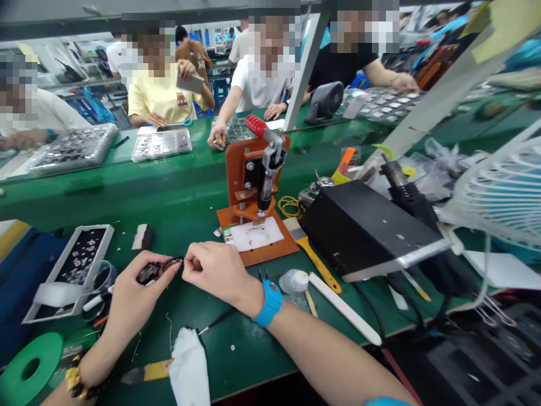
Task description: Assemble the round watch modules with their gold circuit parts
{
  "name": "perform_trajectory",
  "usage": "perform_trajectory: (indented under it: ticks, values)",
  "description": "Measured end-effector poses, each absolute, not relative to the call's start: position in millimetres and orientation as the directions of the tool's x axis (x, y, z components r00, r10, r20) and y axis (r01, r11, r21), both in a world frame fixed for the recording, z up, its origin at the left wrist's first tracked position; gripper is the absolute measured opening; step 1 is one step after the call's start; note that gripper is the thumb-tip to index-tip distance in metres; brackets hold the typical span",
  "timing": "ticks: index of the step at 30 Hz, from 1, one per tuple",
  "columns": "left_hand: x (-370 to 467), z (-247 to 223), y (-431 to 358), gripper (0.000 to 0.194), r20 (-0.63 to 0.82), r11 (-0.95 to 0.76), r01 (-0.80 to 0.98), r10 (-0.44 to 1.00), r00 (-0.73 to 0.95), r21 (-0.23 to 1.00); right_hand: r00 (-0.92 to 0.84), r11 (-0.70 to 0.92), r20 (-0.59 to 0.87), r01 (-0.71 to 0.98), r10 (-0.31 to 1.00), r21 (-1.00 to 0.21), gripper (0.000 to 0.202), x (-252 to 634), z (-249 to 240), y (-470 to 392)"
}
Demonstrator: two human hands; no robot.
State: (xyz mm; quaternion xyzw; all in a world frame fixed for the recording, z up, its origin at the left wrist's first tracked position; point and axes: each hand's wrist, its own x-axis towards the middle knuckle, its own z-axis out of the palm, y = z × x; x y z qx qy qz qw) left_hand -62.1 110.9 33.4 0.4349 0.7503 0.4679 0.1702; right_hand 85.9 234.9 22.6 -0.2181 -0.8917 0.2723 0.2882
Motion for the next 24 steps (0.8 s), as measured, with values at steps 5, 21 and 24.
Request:
perform_trajectory:
  ticks: [5, 21, 24]
  values:
    - [-62, 36, 113, 0.017, 0.147, 0.192, 0.472, 0.794, -0.590, 0.860, -0.727, 0.627, 0.316, 0.199, 0.610, -0.753, 0.008, 87, 30, 237]
    - [-72, 37, 122, 0.038, -0.176, 0.206, -0.018, 0.784, -0.596, 0.978, -0.717, 0.201, 0.118, 0.032, 0.687, -0.979, 0.021, 82, 27, 248]
    - [-70, 37, 122, 0.039, -0.188, 0.196, -0.049, 0.794, -0.578, 0.979, -0.749, 0.079, 0.034, 0.024, 0.661, -0.997, 0.024, 80, 21, 248]
